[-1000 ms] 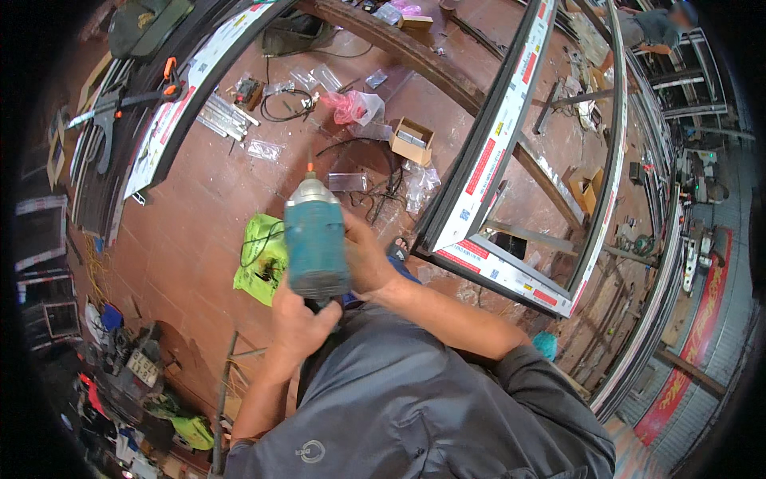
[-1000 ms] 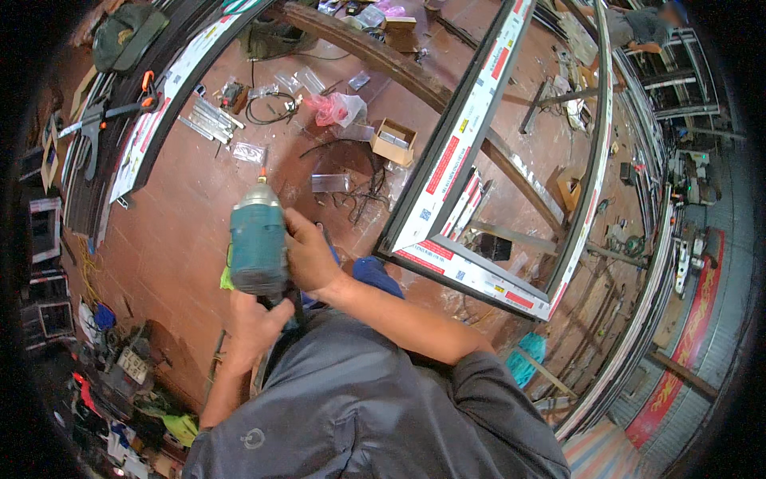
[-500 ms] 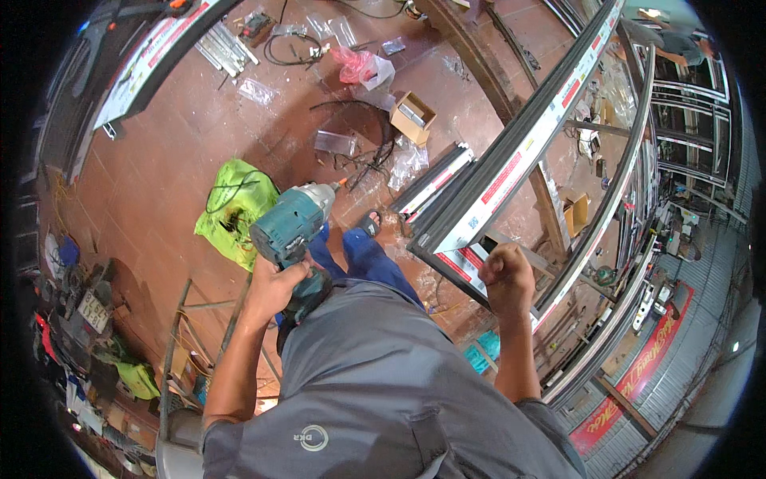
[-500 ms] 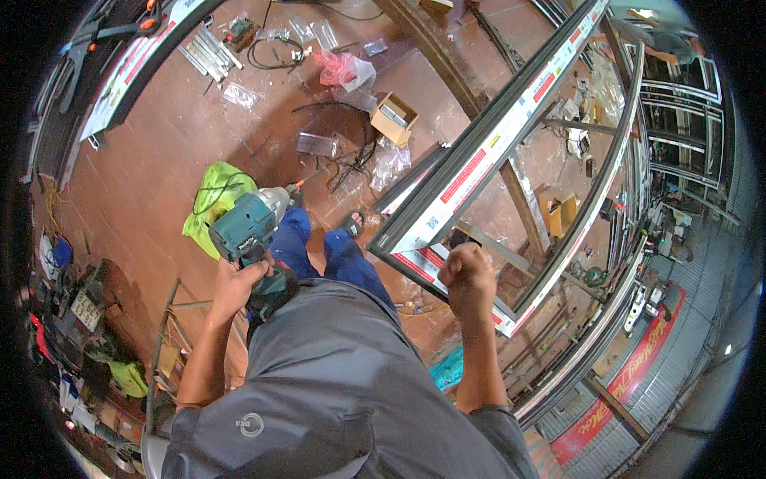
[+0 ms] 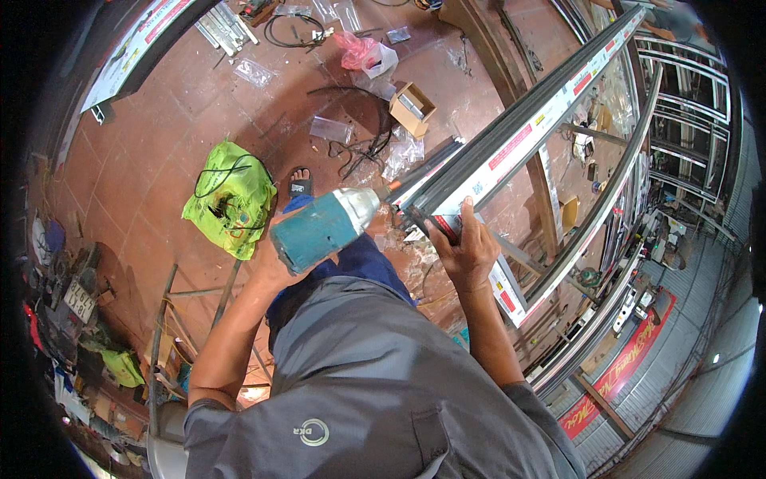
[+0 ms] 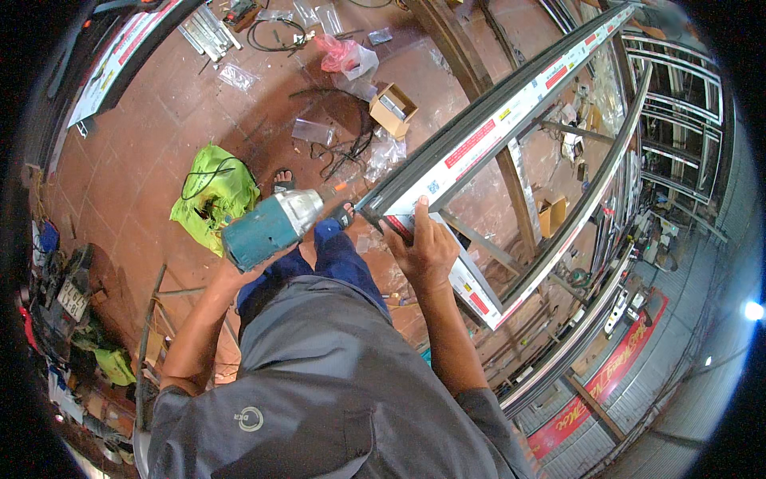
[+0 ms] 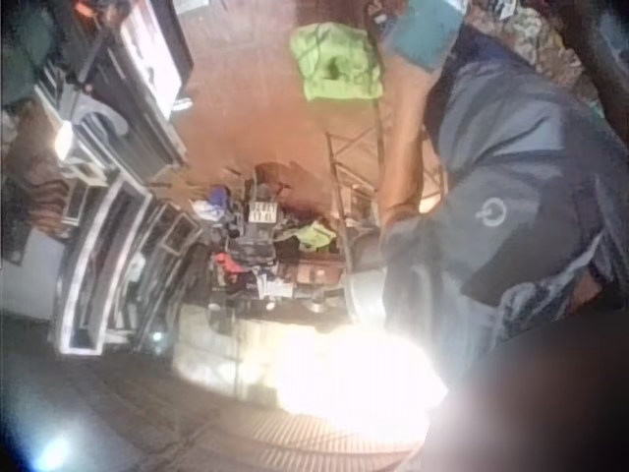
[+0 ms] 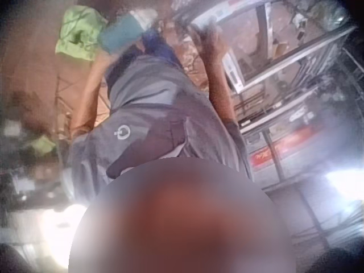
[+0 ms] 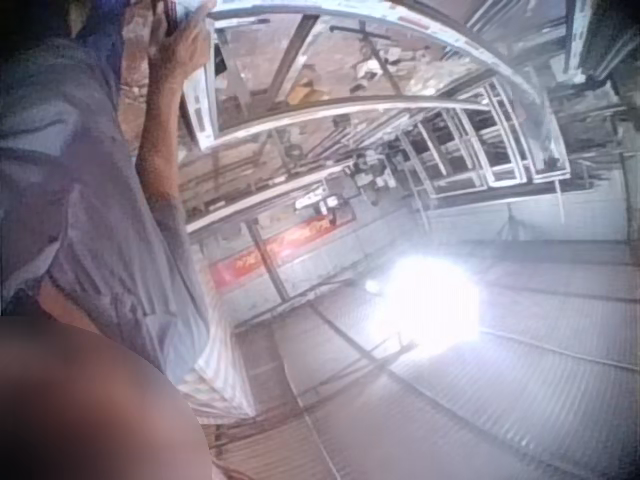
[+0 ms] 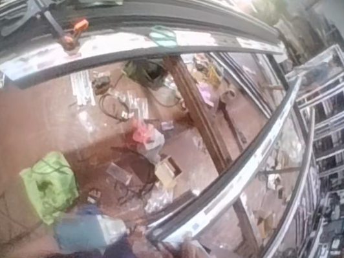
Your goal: The person assembles a rectangular window frame by cutting rubber gaskets with scissors, inserting them into the frame grooves, and securing the corners with a power drill. The person then lifts the completed frame and places it on a stack of other frames.
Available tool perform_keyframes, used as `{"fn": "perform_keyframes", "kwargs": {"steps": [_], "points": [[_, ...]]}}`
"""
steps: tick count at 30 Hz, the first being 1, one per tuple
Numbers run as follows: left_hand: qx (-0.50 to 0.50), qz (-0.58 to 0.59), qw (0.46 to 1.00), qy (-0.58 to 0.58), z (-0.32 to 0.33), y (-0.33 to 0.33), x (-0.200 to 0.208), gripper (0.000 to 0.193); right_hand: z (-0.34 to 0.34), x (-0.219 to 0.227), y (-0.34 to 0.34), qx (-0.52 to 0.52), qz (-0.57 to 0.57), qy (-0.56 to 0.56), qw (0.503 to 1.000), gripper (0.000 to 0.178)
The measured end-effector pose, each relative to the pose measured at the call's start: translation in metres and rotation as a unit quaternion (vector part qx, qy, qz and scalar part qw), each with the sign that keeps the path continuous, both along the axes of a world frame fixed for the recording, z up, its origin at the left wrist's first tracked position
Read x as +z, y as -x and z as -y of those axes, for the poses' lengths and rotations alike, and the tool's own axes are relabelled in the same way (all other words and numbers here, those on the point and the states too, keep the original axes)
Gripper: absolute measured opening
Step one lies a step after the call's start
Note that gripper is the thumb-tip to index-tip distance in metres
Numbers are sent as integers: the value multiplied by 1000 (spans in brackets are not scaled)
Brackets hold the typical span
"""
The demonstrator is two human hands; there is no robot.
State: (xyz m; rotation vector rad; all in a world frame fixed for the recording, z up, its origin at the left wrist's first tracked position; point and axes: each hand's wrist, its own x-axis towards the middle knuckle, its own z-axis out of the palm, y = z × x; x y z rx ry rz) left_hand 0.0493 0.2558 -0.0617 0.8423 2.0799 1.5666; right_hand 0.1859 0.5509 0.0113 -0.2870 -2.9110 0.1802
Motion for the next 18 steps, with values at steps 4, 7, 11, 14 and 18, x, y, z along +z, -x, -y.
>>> {"fn": "perform_keyframes", "kwargs": {"steps": [4, 7, 11, 14, 18], "points": [[-31, 81, 995, -42, -3, 19, 5, 45, 1, -4, 1, -18, 7, -12, 1000, 78], [-76, 100, 992, -27, -5, 24, -10, 47, 2, -6, -2, -33, 10, -4, 999, 75], [-111, -46, 993, -2, -13, 20, -41, 50, 6, -8, -10, -44, 21, -17, 999, 76], [-152, 163, 975, -12, -23, 32, -42, 49, 10, -11, -7, -41, -7, -15, 999, 75], [-138, 136, 976, -97, -41, 51, -52, 40, 11, -10, -6, -47, -7, -15, 999, 72]]}}
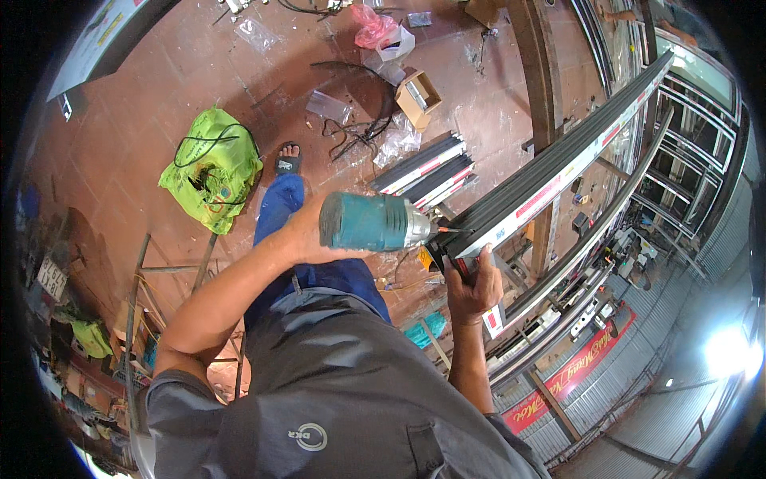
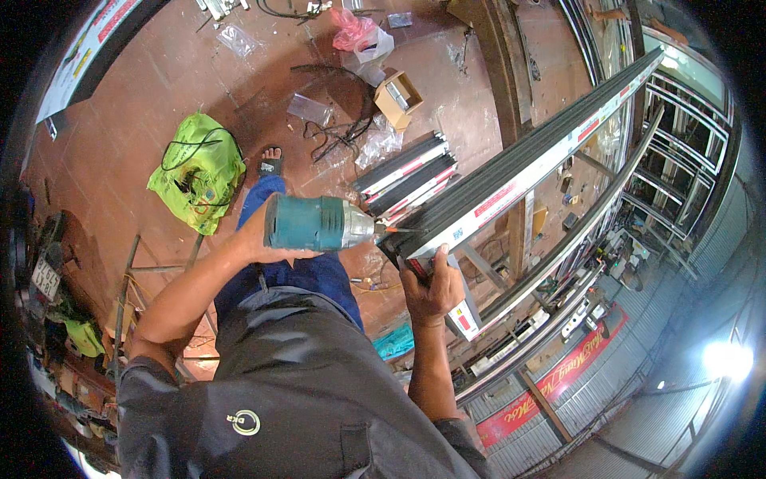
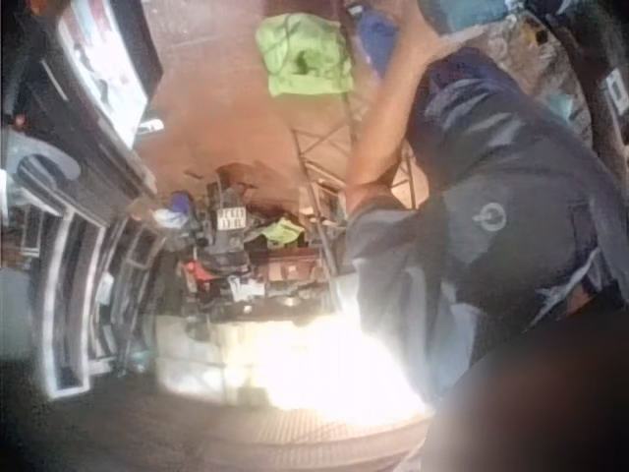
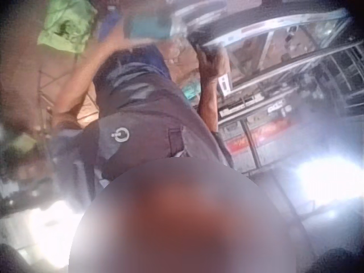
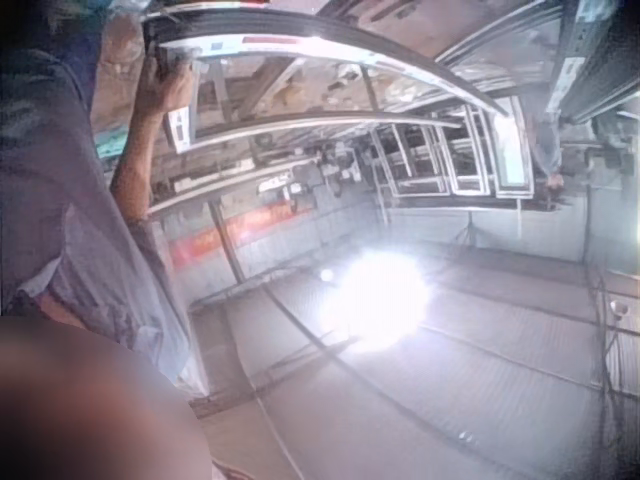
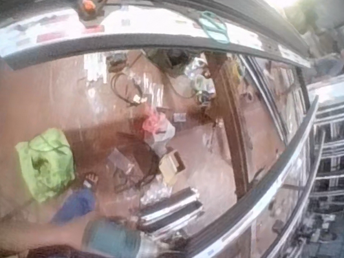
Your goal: The person assembles a rectangular window frame by cutting rubber gaskets with scissors, inserting them into the frame grooves, and securing the corners with a power drill. The person then lifts the completed frame and places it on a stack of other frames.
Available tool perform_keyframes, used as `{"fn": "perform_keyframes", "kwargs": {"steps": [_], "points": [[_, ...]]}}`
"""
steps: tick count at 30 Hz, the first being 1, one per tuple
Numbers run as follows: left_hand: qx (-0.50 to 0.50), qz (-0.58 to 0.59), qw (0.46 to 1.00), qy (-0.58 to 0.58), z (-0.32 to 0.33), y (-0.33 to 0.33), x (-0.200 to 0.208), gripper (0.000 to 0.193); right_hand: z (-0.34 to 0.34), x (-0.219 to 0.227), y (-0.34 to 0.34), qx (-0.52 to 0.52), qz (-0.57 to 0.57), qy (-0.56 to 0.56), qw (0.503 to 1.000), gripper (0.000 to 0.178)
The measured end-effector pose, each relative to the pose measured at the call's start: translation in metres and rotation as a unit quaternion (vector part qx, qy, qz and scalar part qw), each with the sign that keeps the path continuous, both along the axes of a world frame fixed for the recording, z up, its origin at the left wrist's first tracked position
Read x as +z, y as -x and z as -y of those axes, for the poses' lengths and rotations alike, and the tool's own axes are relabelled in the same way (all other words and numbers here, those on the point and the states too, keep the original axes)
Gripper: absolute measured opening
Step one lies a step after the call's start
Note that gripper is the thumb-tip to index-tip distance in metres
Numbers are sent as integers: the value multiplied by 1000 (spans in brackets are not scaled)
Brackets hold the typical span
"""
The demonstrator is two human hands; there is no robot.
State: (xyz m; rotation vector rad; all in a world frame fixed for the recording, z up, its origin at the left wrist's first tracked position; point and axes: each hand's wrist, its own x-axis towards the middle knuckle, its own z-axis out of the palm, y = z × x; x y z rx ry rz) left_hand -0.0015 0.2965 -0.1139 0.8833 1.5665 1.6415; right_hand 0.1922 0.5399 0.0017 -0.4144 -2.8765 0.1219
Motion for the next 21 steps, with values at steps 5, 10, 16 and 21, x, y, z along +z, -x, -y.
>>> {"fn": "perform_keyframes", "kwargs": {"steps": [5, 10, 16, 21], "points": [[-166, 313, 916, 190, -34, 86, 21, 37, -1, 1, -6, -21, 28, -3, 999, 74], [-377, 157, 886, 220, -132, 169, 14, 30, -2, 0, -11, -33, 38, 6, 999, 76], [-471, 95, 856, 193, -200, 186, 12, 30, -1, -1, -4, -26, 16, 8, 1000, 76], [-251, 114, 957, 87, -99, 142, 11, 52, 3, 2, -3, -45, 28, 14, 998, 80]]}}
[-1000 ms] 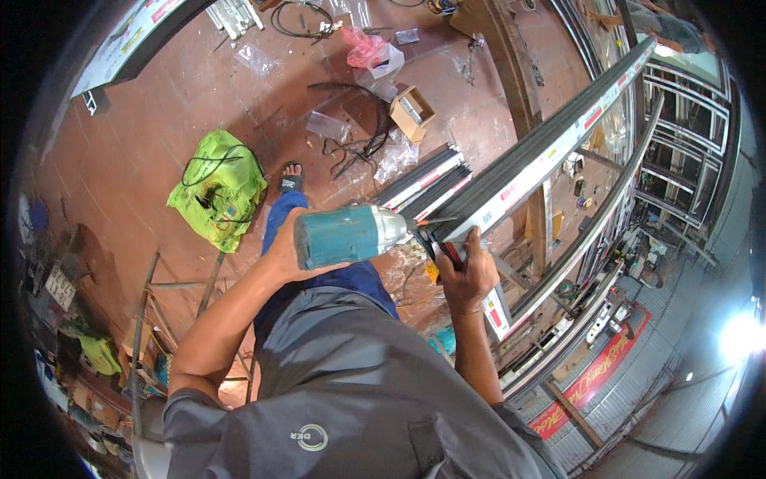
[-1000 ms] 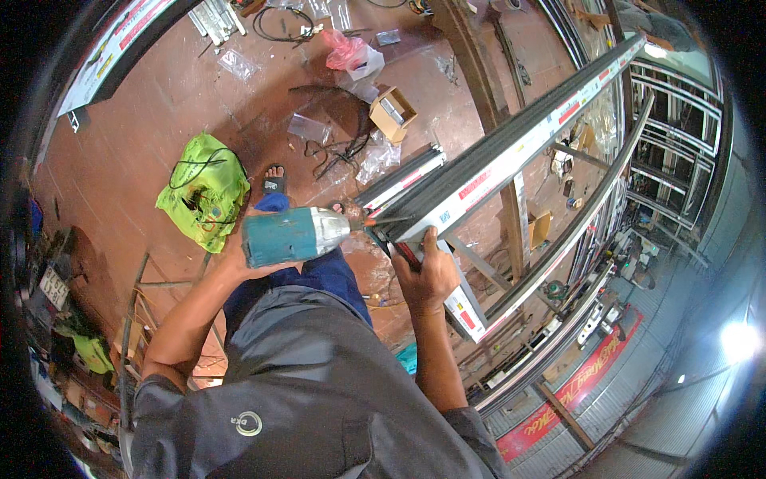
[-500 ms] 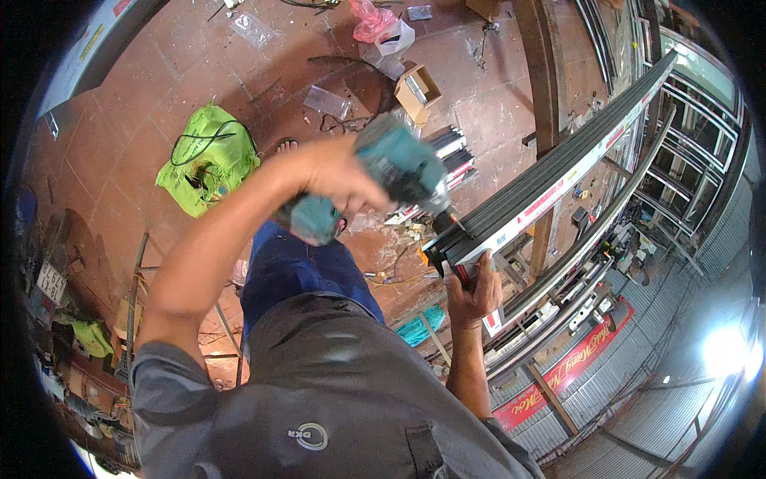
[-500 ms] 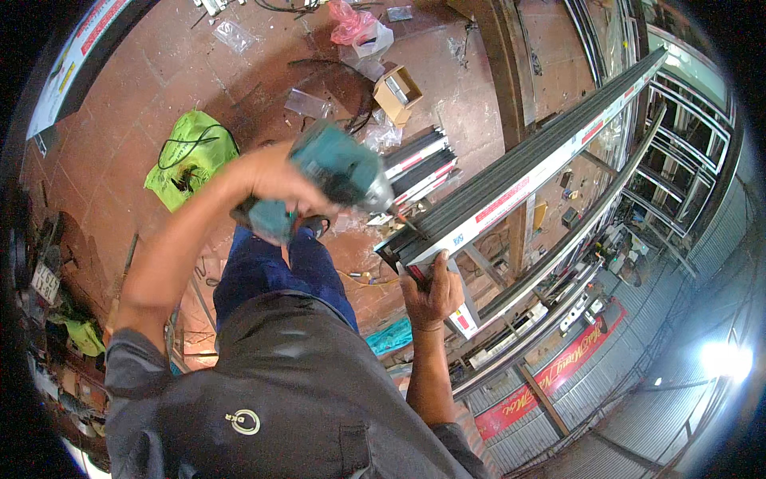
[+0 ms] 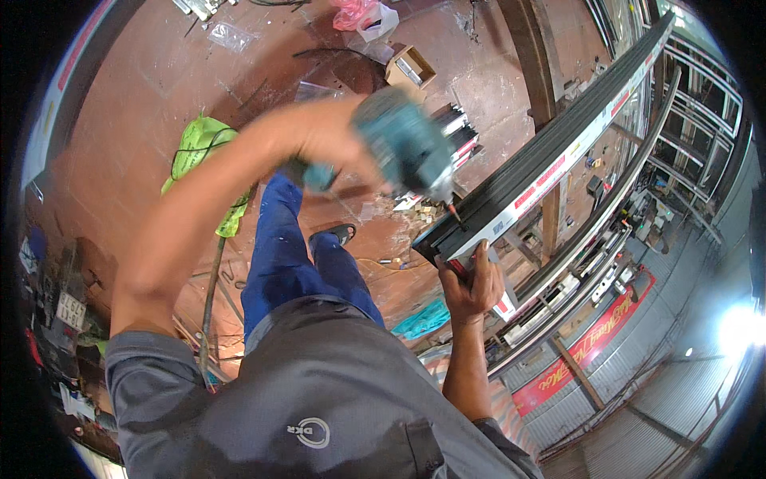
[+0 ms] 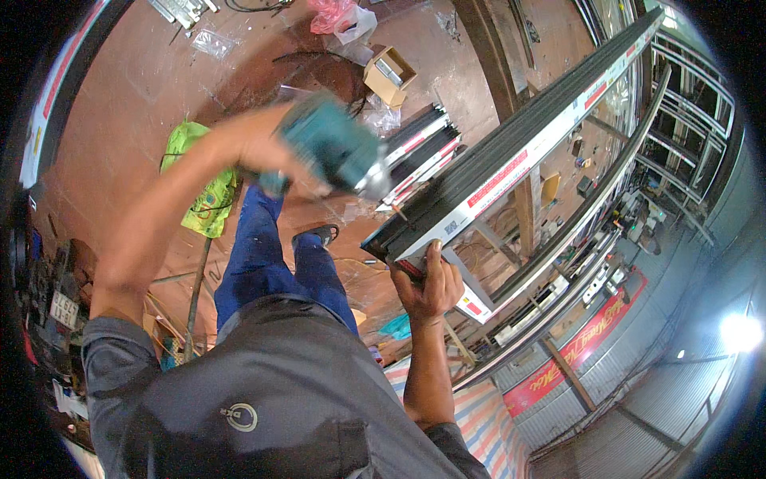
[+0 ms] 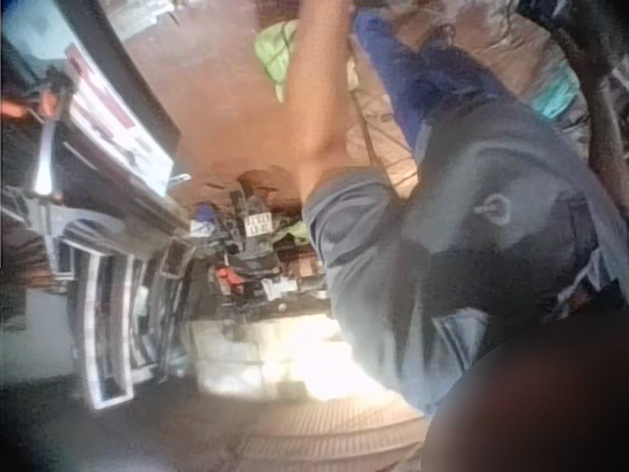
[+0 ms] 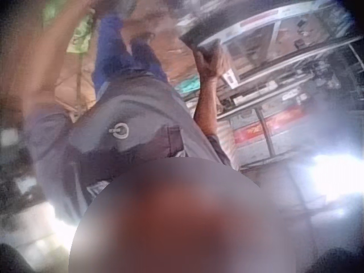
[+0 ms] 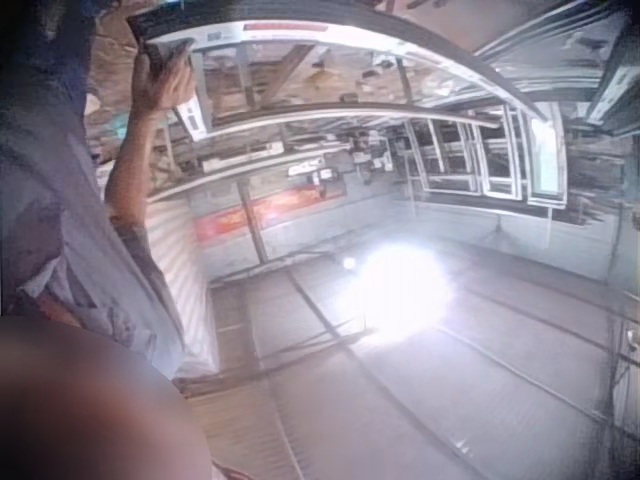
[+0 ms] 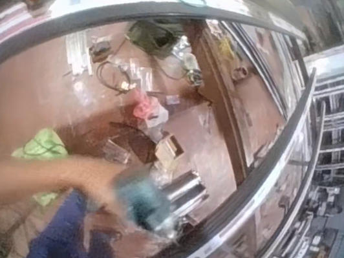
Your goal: The person assembles a rectangular window frame by cutting rubber gaskets with scissors, inserting them into the frame grooves, and securing the corners with a power drill. The person then lifts the completed frame and places it on a stack of other frames.
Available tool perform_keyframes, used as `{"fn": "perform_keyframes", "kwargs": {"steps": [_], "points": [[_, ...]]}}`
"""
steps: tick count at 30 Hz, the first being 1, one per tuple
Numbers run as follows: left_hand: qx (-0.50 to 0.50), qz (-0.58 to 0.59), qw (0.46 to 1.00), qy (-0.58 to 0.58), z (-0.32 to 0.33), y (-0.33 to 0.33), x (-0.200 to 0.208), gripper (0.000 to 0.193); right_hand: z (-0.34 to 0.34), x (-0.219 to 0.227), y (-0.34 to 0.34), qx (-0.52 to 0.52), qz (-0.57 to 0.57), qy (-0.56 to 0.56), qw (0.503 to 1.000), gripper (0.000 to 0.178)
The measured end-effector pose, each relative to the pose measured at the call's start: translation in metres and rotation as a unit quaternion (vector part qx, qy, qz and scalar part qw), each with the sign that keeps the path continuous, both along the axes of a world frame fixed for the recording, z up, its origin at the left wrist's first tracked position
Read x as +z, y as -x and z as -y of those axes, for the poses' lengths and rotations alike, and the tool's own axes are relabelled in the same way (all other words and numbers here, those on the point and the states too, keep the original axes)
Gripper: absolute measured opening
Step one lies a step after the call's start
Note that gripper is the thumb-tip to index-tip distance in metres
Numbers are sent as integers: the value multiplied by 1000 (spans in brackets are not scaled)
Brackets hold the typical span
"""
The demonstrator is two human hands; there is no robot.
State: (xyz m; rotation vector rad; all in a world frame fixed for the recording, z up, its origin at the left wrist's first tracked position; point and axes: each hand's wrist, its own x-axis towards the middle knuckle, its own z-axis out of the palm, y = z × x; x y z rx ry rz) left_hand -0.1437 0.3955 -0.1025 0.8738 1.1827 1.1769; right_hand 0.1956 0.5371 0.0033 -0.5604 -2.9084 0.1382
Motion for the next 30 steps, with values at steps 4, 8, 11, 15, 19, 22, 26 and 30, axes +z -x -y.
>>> {"fn": "perform_keyframes", "kwargs": {"steps": [4, 8, 11, 15, 19, 22, 26, 30], "points": [[91, -30, 995, -9, 62, -65, 0, 73, -3, -2, -4, 2, 2, -1, 1000, 74], [145, 64, 985, 75, 59, -67, 22, 62, -5, -3, -4, 9, -28, 16, 999, 74], [137, 55, 986, 81, 49, -46, 36, 43, -7, -3, -2, 16, -46, 21, 999, 75], [36, 120, 972, 199, 32, -9, 45, 22, -6, 8, 5, 20, -49, 21, 998, 69], [141, 121, 962, 200, 64, 13, 58, 27, -11, 27, -3, -99, -21, 231, 968, 49], [236, -38, 944, 227, 105, -25, 91, 41, -22, 39, -3, -248, -133, 533, 798, 22], [258, -325, 907, 69, 164, -104, 88, 62, -27, 70, 4, -232, -206, 804, 507, 24], [312, -269, 910, -44, 159, -175, 108, 52, -16, 68, 17, -208, -210, 853, 429, 26]]}}
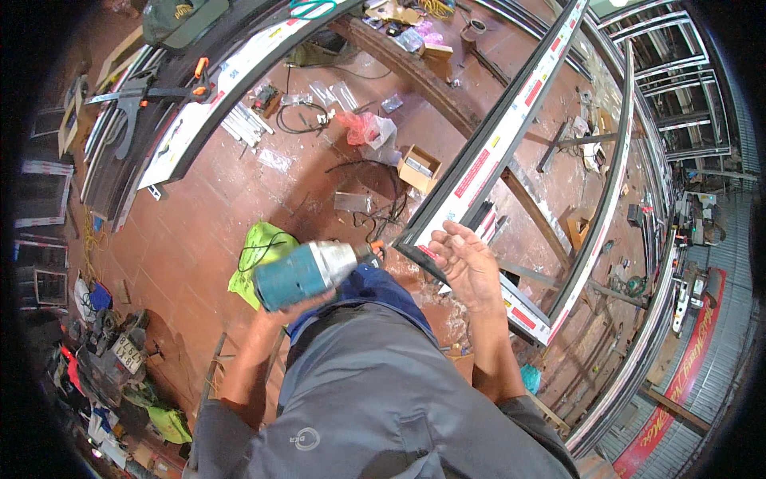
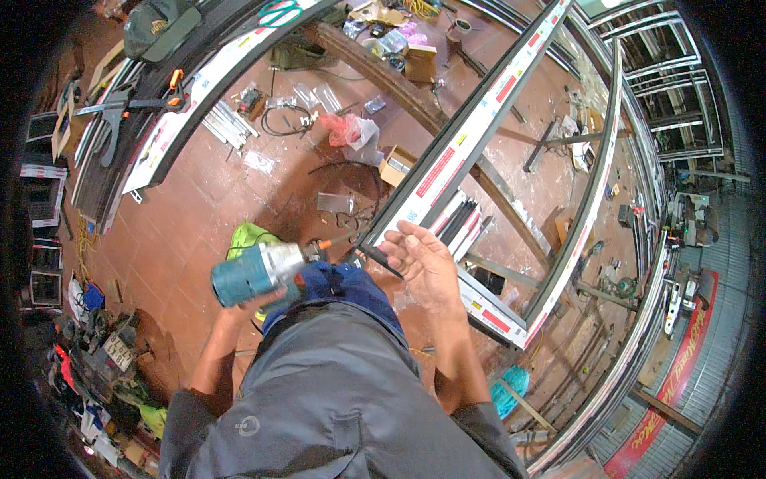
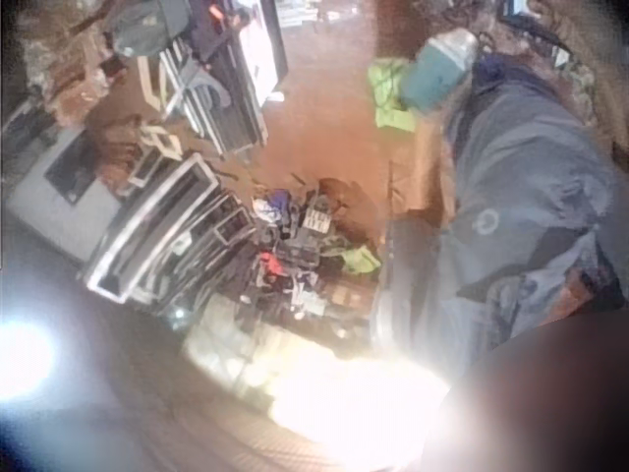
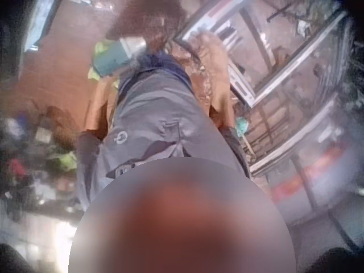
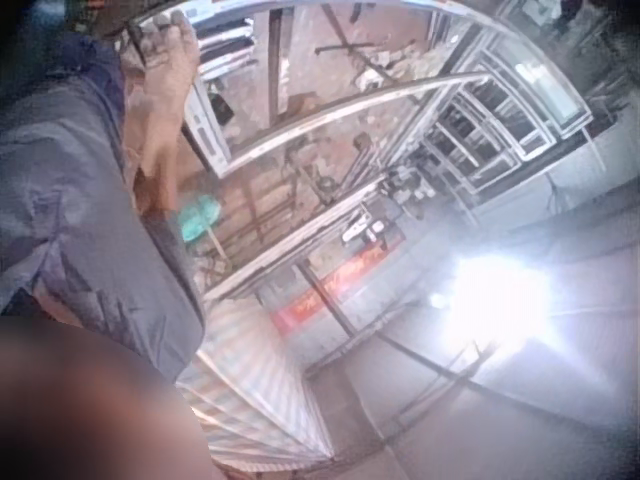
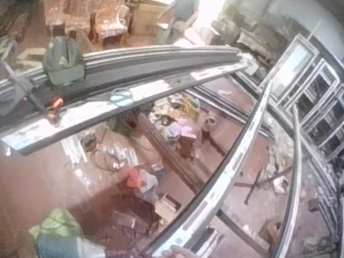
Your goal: The person assembles a rectangular window frame by cutting rubber gaskets with scissors, inserting them into the frame grooves, and securing the corners with a power drill. The person then lifts the completed frame and places it on a stack of other frames.
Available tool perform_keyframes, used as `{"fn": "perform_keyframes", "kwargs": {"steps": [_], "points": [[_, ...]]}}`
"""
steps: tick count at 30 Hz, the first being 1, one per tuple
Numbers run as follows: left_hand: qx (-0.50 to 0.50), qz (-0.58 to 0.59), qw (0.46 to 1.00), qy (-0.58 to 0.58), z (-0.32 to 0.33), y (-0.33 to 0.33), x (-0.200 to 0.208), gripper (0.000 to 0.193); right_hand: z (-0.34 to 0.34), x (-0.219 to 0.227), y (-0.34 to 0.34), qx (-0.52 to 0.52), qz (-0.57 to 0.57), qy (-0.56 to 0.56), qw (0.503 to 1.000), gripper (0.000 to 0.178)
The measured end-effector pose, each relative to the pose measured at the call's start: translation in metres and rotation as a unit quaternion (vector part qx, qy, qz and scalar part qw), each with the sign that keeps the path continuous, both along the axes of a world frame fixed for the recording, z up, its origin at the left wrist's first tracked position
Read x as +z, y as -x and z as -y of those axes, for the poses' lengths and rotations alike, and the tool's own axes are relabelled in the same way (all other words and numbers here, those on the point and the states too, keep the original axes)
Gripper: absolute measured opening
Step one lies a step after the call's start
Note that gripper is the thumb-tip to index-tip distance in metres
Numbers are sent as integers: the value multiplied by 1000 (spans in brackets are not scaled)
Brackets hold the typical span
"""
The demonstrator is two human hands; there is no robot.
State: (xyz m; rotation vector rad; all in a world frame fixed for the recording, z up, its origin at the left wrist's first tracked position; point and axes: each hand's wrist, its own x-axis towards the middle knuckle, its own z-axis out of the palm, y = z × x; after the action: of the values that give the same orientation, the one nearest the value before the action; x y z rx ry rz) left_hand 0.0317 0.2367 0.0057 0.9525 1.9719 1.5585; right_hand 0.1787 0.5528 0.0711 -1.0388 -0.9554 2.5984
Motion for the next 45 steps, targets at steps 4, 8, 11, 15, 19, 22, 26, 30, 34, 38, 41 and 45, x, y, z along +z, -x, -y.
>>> {"fn": "perform_keyframes", "kwargs": {"steps": [4, 8, 11, 15, 19, 22, 26, 30, 34, 38, 41, 45], "points": [[22, 87, 993, 75, 1, -52, 23, 62, 5, -4, -1, 29, -40, -26, 998, 25], [64, 208, 976, 10, -12, -74, 36, 57, 7, 4, 0, 58, -41, -20, 997, 29], [61, 209, 974, 56, -17, -71, 47, 55, 9, 13, 5, 70, -34, -26, 997, 30], [54, 128, 990, 15, -18, -63, 37, 51, 9, 12, 12, 70, -14, -22, 997, 29], [19, -19, 999, 36, -18, -37, 25, 45, 15, 13, 27, 53, 33, -29, 998, 29], [10, -48, 999, 22, -16, -12, 26, 41, 29, 18, 42, 24, 85, -59, 994, 29], [-40, -53, 997, -30, -17, 28, 15, 31, 48, 9, 58, -25, 122, -49, 991, 28], [-63, 20, 998, 5, -22, 58, 6, 26, 62, -4, 66, -78, 101, -68, 989, 26], [-99, -15, 994, -42, -21, 80, -24, 30, 58, -7, 61, -29, 100, -115, 988, 41], [-70, 175, 982, 20, -14, 74, -68, 57, 42, -4, 34, 48, 218, -466, 856, 84], [-58, 279, 958, 31, -26, 84, -82, 57, 22, -10, 12, 287, 273, -808, 436, 94], [-130, 153, 980, 4, -49, 116, -79, 44, 6, -52, -4, 347, 249, -812, 399, 106]]}}
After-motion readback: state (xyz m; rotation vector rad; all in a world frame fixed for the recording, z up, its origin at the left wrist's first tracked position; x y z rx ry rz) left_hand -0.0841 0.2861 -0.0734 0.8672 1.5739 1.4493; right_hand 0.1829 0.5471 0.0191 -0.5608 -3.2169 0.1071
